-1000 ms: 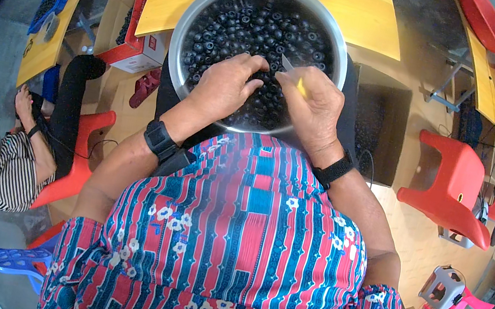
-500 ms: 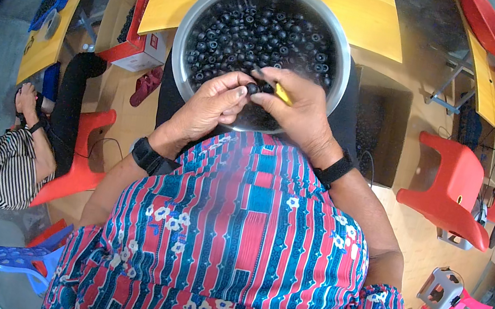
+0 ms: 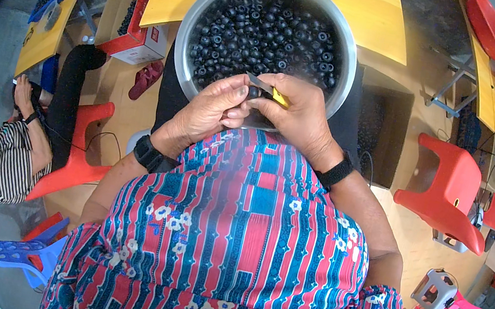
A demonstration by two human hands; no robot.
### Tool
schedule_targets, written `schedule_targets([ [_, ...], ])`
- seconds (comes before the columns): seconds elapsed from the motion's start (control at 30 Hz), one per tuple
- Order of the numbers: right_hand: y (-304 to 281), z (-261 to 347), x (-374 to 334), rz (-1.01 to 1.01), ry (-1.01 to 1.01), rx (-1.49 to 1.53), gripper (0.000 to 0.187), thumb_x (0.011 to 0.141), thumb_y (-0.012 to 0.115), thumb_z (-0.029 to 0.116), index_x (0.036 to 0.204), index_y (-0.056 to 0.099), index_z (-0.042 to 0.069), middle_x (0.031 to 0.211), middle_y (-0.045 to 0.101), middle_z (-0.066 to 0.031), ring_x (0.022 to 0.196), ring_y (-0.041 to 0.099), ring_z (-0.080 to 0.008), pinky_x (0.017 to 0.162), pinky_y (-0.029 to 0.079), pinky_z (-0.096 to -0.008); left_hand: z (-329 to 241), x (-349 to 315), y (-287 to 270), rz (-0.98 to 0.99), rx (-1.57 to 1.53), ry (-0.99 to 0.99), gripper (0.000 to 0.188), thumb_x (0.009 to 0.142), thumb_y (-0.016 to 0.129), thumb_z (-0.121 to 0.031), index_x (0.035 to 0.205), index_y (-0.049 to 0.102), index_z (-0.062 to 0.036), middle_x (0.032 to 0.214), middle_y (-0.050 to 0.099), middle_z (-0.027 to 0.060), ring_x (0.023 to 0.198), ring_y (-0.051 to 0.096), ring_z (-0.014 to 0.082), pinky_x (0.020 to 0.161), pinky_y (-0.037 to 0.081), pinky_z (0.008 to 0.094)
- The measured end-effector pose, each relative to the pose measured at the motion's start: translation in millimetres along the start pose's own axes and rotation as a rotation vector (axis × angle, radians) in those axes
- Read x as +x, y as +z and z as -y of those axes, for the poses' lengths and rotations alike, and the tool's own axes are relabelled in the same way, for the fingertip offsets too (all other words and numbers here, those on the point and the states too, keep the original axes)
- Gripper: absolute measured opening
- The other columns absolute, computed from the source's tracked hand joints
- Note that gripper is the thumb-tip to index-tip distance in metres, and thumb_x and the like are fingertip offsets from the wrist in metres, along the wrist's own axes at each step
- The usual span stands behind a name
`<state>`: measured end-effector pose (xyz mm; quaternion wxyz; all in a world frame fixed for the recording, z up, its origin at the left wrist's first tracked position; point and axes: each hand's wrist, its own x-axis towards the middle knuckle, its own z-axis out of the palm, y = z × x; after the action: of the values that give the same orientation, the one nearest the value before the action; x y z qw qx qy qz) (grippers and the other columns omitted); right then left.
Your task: Trimming and inspecting black rubber rings or gaskets using a small tool.
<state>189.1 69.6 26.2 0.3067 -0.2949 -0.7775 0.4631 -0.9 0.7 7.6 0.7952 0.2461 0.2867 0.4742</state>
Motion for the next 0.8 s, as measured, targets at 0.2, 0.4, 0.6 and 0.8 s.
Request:
schedule_targets([
  [0.2,-6,4,-1,-0.038,0.012,0.031,0.022,0.084,0.071,0.015,0.098,0.065,-0.001,0.084,0.066,-0.0132,0.078,0.065,-0.0229,0.072,0.05,-0.0317,4,0,-4,-0.02,-0.109,0.055,0.021,0.103,0.05,-0.028,0.111,0.052,-0.009,0.084,0.048,-0.0033,0.064,0.037,0.001,0.054,0.032,0.0149],
  [0.4,-4,8,-1,0.062,-0.048,-0.091,0.02,0.087,0.068,0.02,0.092,0.064,0.001,0.079,0.063,-0.0143,0.073,0.063,-0.0299,0.066,0.049,-0.0354,3,-1,-7,0.027,-0.136,0.069,0.022,0.103,0.049,-0.027,0.112,0.05,-0.0076,0.085,0.047,-0.0029,0.066,0.039,0.0017,0.057,0.033,0.0152],
  [0.6,-3,10,0,0.043,-0.089,-0.156,0.021,0.088,0.068,0.023,0.09,0.066,0.003,0.079,0.063,-0.0142,0.073,0.063,-0.0327,0.065,0.049,-0.0375,3,-1,-7,0.044,-0.145,0.071,0.022,0.102,0.051,-0.027,0.111,0.05,-0.0076,0.085,0.048,-0.0029,0.067,0.04,0.0016,0.057,0.032,0.0155],
  [0.8,-3,10,0,0.035,-0.084,-0.209,0.022,0.089,0.067,0.026,0.09,0.066,0.004,0.079,0.063,-0.0137,0.073,0.064,-0.0326,0.064,0.05,-0.0385,3,-1,-7,0.045,-0.135,0.073,0.023,0.101,0.052,-0.029,0.111,0.05,-0.0078,0.085,0.048,-0.0031,0.067,0.04,0.0017,0.058,0.033,0.0155],
])
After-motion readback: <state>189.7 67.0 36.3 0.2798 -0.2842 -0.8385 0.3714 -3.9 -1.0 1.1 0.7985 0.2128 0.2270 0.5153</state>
